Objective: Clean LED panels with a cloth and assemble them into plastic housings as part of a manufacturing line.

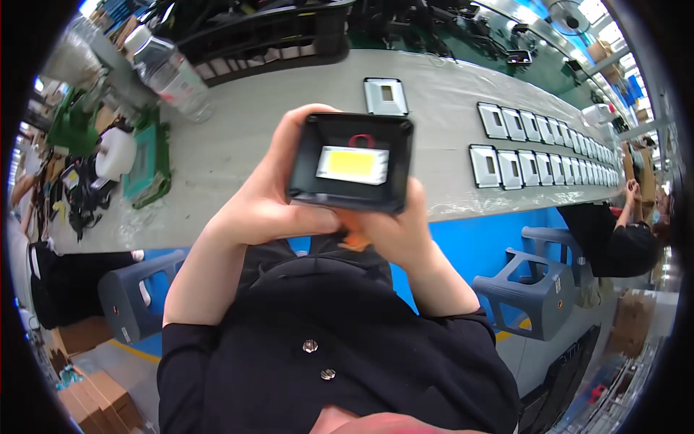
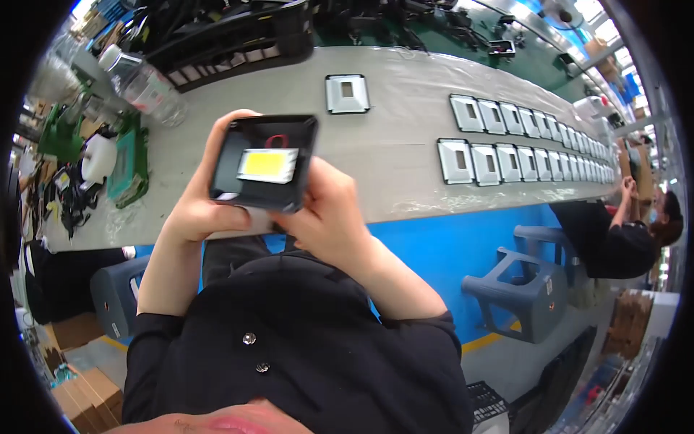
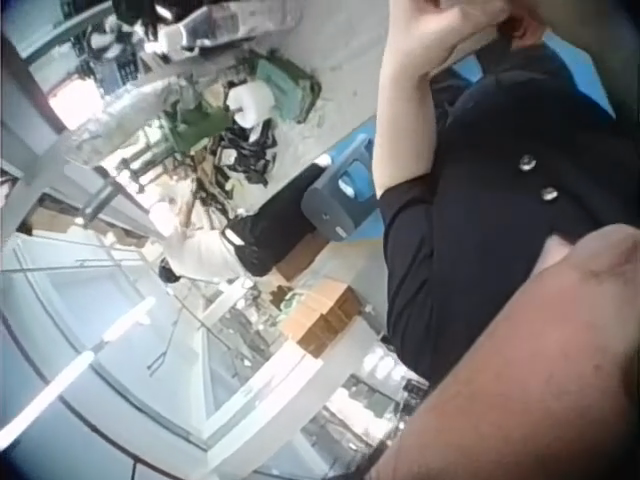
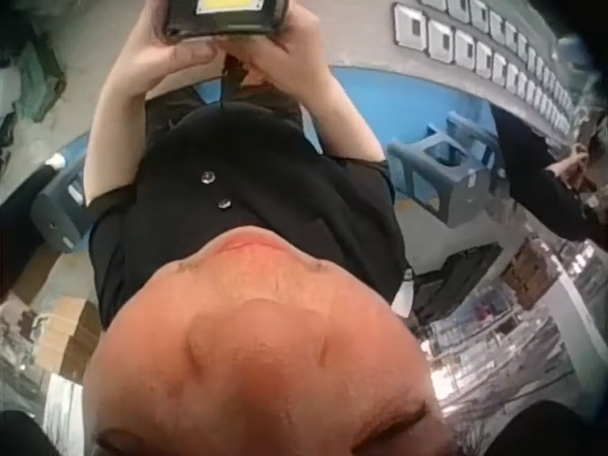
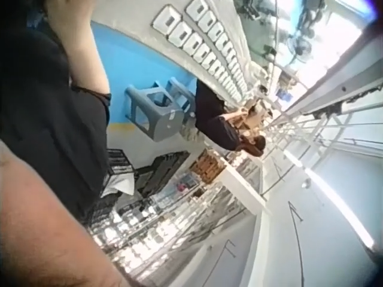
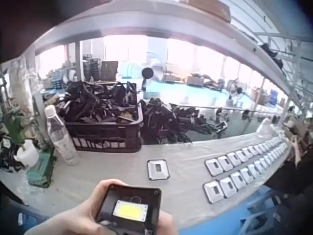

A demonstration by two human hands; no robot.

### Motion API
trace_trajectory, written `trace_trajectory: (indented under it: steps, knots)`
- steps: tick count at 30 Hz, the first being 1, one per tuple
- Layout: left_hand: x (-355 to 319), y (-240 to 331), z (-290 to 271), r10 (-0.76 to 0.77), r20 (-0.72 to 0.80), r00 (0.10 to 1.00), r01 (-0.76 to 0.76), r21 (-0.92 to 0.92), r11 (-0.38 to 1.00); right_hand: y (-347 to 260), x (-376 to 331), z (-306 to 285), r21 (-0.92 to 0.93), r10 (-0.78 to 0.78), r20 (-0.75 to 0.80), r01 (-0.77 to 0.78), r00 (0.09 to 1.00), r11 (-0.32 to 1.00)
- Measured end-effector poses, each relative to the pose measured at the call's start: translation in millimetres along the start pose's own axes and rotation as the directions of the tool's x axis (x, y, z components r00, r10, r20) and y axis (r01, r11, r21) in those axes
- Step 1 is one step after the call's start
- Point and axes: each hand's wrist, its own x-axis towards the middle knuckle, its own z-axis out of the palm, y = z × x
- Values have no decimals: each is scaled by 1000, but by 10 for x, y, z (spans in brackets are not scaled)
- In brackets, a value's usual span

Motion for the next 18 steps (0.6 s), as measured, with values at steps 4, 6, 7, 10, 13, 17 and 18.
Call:
trace_trajectory:
  steps: [4, 6, 7, 10, 13, 17, 18]
  knots:
    - [529, -208, -174, -58, 252, 966, -107, 594, 797, -191, -74, -564, -289, 37, -214, -100, 976, 952]
    - [850, -517, -238, 4, 143, 990, -114, 770, 628, -331, -68, -811, -572, 77, -189, -174, 979, 801]
    - [1005, -657, -266, 36, 125, 992, -126, 854, 504, -363, -49, -886, -712, 36, -140, -126, 989, 691]
    - [1315, -1054, -363, 82, 72, 994, -95, 941, 323, -415, 1, -968, -760, 199, -144, -237, 969, 606]
    - [1341, -1145, -432, 95, 35, 995, -61, 958, 280, -430, 47, -996, -784, 292, -129, -278, 948, 556]
    - [905, -1022, -616, 135, 36, 990, -76, 950, 304, -445, 212, -943, -848, 383, -42, -236, 923, 475]
    - [707, -950, -657, 183, 37, 982, -93, 947, 307, -477, 278, -885, -833, 467, -39, -286, 883, 473]
